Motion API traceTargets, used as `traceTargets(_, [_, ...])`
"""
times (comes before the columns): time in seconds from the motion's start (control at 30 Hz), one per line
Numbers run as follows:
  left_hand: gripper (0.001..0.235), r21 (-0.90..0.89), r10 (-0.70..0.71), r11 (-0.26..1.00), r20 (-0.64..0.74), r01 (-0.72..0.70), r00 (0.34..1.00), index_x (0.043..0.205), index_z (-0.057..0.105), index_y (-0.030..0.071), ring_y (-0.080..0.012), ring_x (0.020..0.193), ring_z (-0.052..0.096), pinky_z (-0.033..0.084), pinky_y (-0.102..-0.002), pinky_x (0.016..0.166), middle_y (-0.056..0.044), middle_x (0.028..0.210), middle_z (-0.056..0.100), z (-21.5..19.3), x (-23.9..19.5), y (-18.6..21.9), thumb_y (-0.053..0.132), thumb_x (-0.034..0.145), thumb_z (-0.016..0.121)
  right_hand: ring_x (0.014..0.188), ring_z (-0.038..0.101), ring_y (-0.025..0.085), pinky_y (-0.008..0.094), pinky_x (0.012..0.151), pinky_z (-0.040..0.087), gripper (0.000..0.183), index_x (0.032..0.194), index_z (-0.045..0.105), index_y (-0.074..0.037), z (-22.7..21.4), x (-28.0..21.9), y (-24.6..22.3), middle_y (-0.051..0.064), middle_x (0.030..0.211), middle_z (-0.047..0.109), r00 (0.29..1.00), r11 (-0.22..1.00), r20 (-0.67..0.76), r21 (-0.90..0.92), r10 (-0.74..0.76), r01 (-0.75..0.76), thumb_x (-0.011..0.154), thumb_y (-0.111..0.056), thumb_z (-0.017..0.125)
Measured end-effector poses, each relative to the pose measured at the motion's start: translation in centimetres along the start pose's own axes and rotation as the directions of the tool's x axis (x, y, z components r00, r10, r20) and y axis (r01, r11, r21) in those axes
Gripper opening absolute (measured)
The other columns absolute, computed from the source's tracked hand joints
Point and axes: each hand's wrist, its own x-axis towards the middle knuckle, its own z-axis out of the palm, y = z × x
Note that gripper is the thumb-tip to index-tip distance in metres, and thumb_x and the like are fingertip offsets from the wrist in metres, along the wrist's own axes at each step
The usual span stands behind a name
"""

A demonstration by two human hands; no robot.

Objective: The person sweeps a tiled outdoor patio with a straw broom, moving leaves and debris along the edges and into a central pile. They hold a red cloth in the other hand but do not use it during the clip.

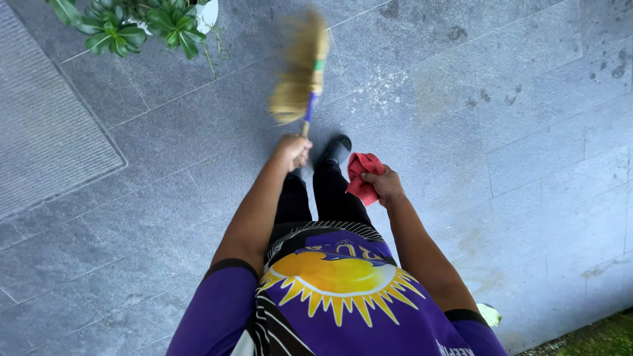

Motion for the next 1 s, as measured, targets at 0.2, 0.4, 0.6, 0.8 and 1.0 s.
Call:
traceTargets(0.2, [0.078,0.259,0.148,0.956,-0.007,-0.141,0.989,0.156,0.037,0.006,-0.0108,0.039,0.046,0.034,-0.027,0.034,-0.004,0.059,0.058,-1.5,-14.7,2.6,0.002,0.084,0.07,0.1,0.074,0.027,0.042,0.084,0.066,0.053,0.13,0.057,0.0,-0.7,3.2,-1.6,0.015,0.116,0.071,0.999,0.997,0.041,0.073,0.031,-0.034,0.081,0.007,0.073])
traceTargets(0.4, [0.054,0.076,0.018,0.997,-0.313,0.006,0.95,0.137,0.052,0.012,-0.0123,0.04,0.044,0.035,-0.028,0.033,-0.002,0.06,0.047,-2.5,-21.4,-2.0,0.002,0.085,0.062,0.096,0.073,0.028,0.041,0.081,0.064,0.051,0.129,0.059,0.002,-2.2,8.2,-4.1,0.016,0.112,0.072,0.998,0.997,0.041,0.07,-0.037,0.034,0.08,0.007,0.074])
traceTargets(0.6, [0.028,-0.151,-0.023,0.989,-0.222,-0.011,0.975,0.114,0.052,0.0,-0.0086,0.044,0.041,0.03,-0.025,0.033,-0.001,0.066,0.046,2.0,-12.3,0.8,-0.002,0.087,0.06,0.097,0.074,0.025,0.039,0.081,0.064,0.053,0.127,0.059,0.0,-5.1,10.9,-8.0,0.014,0.113,0.072,0.996,0.996,0.054,0.04,-0.077,0.075,0.077,0.006,0.078])
traceTargets(0.8, [0.033,-0.212,0.02,0.974,-0.286,-0.083,0.958,0.107,0.062,0.021,-0.0065,0.043,0.044,0.033,-0.022,0.038,-0.001,0.066,0.051,3.2,-17.0,6.3,-0.001,0.082,0.057,0.097,0.073,0.028,0.042,0.081,0.064,0.052,0.127,0.058,0.002,-6.8,11.7,-11.9,0.016,0.112,0.071,0.998,0.998,-0.015,-0.01,-0.056,0.056,0.078,0.006,0.076])
traceTargets(1.0, [0.014,-0.188,0.286,0.913,-0.334,-0.361,0.898,0.089,0.048,0.007,-0.0112,0.042,0.042,0.035,-0.028,0.037,0.0,0.059,0.043,2.5,-6.7,17.7,-0.001,0.083,0.058,0.096,0.072,0.026,0.04,0.081,0.063,0.051,0.127,0.058,0.0,-4.9,12.0,-13.9,0.015,0.111,0.07,0.999,0.998,0.012,0.048,-0.038,0.038,0.079,0.005,0.076])
